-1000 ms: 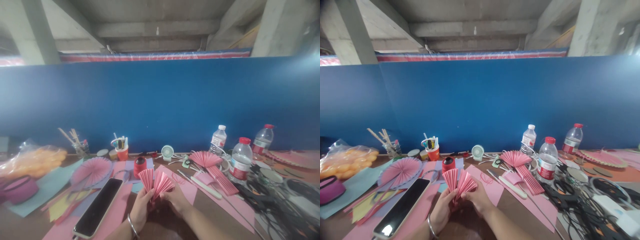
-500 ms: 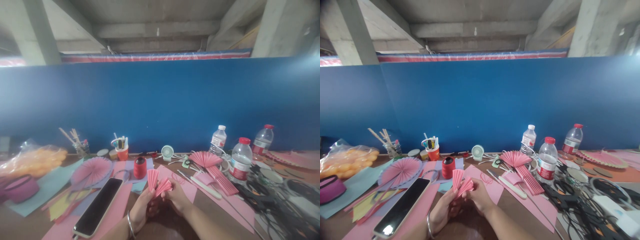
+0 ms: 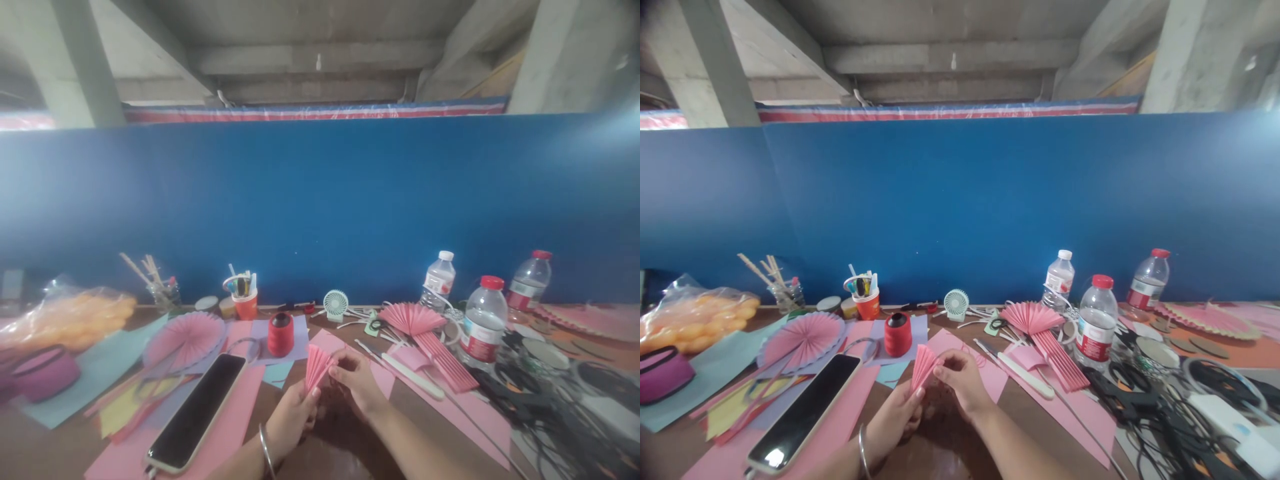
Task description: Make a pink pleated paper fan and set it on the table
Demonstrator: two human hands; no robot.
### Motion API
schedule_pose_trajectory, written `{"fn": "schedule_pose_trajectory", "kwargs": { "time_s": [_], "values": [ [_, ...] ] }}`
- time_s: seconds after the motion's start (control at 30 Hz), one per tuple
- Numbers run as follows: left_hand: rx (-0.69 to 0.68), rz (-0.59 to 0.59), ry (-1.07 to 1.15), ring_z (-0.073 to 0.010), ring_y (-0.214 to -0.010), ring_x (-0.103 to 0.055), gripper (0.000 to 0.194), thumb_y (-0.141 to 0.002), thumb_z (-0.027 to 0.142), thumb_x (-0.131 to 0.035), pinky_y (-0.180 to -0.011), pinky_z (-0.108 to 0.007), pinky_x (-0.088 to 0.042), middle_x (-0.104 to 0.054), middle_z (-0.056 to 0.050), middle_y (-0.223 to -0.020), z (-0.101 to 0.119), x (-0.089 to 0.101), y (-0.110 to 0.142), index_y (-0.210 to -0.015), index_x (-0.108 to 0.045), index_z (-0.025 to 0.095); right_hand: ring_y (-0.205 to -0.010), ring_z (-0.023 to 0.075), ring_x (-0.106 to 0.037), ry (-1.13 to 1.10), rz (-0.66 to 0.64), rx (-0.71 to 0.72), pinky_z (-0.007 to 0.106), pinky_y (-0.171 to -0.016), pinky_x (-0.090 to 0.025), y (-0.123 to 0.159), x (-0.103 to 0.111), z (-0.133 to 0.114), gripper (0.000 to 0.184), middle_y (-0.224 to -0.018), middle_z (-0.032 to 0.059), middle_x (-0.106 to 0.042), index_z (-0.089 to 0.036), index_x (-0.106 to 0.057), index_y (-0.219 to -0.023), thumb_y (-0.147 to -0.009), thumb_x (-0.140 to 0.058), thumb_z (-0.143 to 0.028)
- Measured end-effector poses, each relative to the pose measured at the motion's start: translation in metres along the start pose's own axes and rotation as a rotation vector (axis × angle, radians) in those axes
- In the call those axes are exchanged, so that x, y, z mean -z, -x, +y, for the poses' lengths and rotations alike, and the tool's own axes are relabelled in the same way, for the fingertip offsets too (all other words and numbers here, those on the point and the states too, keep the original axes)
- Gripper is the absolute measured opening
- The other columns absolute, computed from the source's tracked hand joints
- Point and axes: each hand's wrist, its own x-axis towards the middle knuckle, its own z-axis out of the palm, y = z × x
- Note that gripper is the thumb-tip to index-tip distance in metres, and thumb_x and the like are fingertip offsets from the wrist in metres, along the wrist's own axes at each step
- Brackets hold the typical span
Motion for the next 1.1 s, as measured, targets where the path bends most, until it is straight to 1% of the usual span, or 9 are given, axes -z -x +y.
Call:
{"fn": "schedule_pose_trajectory", "kwargs": {
  "time_s": [0.17, 0.27, 0.37, 0.47, 0.57, 0.67, 0.9, 1.0, 1.1],
  "values": [
    [-0.059, -0.057, -0.126, -0.0027, -0.031, -0.019, 0.045, -0.074, 0.059, -0.041, -0.032, -0.017, -0.009, -0.028, 0.008, -0.038, 0.003, 0.0, 0.008, -0.057, -0.041, 0.017, -0.051, 0.0067, -0.046, 0.018, 0.034, 0.025, 0.018, -0.046, -0.035, -0.003, 0.003, 0.008, 0.034, -0.065, -0.0052, -0.054, -0.019, -0.055, -0.077, -0.052, -0.077, -0.021],
    [-0.026, -0.143, -0.027, -0.0025, -0.03, -0.018, 0.047, -0.072, 0.061, -0.042, -0.031, -0.017, -0.011, -0.026, 0.009, -0.038, 0.005, 0.002, 0.01, -0.055, -0.038, 0.018, -0.048, 0.0067, -0.046, 0.068, 0.037, 0.014, 0.018, -0.044, -0.034, -0.003, 0.004, 0.012, 0.032, -0.062, -0.005, -0.053, -0.018, -0.054, -0.076, -0.054, -0.076, -0.024],
    [0.042, -0.19, 0.088, -0.0051, -0.03, -0.03, 0.052, -0.073, 0.064, -0.035, -0.031, -0.017, -0.022, -0.037, 0.005, -0.039, 0.006, 0.003, 0.007, -0.06, -0.046, 0.016, -0.048, 0.008, -0.049, 0.077, 0.065, 0.003, 0.019, -0.045, -0.036, -0.001, 0.002, 0.013, 0.027, -0.058, -0.0051, -0.054, -0.017, -0.053, -0.07, -0.056, -0.075, -0.024],
    [0.034, -0.131, 0.126, -0.0088, -0.035, -0.043, 0.054, -0.074, 0.064, -0.035, -0.033, -0.019, -0.029, -0.053, -0.002, -0.05, 0.007, 0.003, 0.004, -0.074, -0.052, 0.012, -0.046, 0.0081, -0.048, 0.074, 0.081, 0.011, 0.019, -0.044, -0.036, 0.0, -0.001, 0.01, 0.025, -0.057, -0.0055, -0.055, -0.017, -0.052, -0.07, -0.058, -0.074, -0.022],
    [0.0, -0.027, 0.152, -0.0091, -0.04, -0.048, 0.046, -0.075, 0.058, -0.041, -0.036, -0.018, -0.032, -0.055, -0.001, -0.055, 0.009, 0.002, 0.002, -0.083, -0.05, 0.013, -0.049, 0.0088, -0.049, 0.122, 0.068, 0.041, 0.02, -0.047, -0.038, 0.0, -0.002, 0.008, 0.023, -0.057, -0.0043, -0.057, -0.017, -0.054, -0.067, -0.057, -0.074, -0.021],
    [-0.047, 0.02, 0.167, -0.005, -0.036, -0.04, 0.039, -0.077, 0.053, -0.044, -0.034, -0.016, -0.024, -0.051, 0.003, -0.053, 0.011, 0.002, 0.002, -0.083, -0.047, 0.016, -0.054, 0.0092, -0.05, 0.16, 0.081, 0.067, 0.02, -0.051, -0.039, 0.001, -0.003, 0.008, 0.022, -0.06, -0.0037, -0.056, -0.016, -0.054, -0.066, -0.057, -0.074, -0.019],
    [0.034, -0.132, 0.209, -0.0007, -0.037, -0.019, 0.045, -0.065, 0.059, -0.055, -0.035, -0.016, -0.008, -0.032, 0.008, -0.05, 0.011, -0.005, 0.006, -0.072, -0.045, 0.016, -0.05, 0.0089, -0.046, 0.205, 0.085, 0.02, 0.021, -0.047, -0.038, 0.003, 0.0, 0.013, 0.026, -0.061, -0.0034, -0.053, -0.017, -0.053, -0.071, -0.058, -0.073, -0.027],
    [0.078, -0.172, 0.211, -0.0004, -0.038, -0.018, 0.046, -0.062, 0.058, -0.059, -0.036, -0.016, -0.007, -0.03, 0.008, -0.052, 0.011, -0.004, 0.007, -0.065, -0.041, 0.016, -0.058, 0.0096, -0.048, 0.237, 0.069, 0.048, 0.02, -0.053, -0.039, 0.002, -0.001, 0.013, 0.025, -0.065, -0.0031, -0.053, -0.017, -0.054, -0.072, -0.058, -0.073, -0.025],
    [0.203, -0.26, 0.277, -0.0009, -0.037, -0.014, 0.051, -0.06, 0.065, -0.054, -0.036, -0.016, -0.004, -0.027, 0.008, -0.047, 0.015, 0.0, 0.006, -0.058, -0.039, 0.017, -0.073, 0.0136, -0.052, 0.215, 0.011, 0.03, 0.023, -0.064, -0.041, 0.003, -0.005, 0.009, 0.036, -0.079, -0.0006, -0.057, -0.019, -0.057, -0.087, -0.056, -0.074, -0.027]
  ]
}}
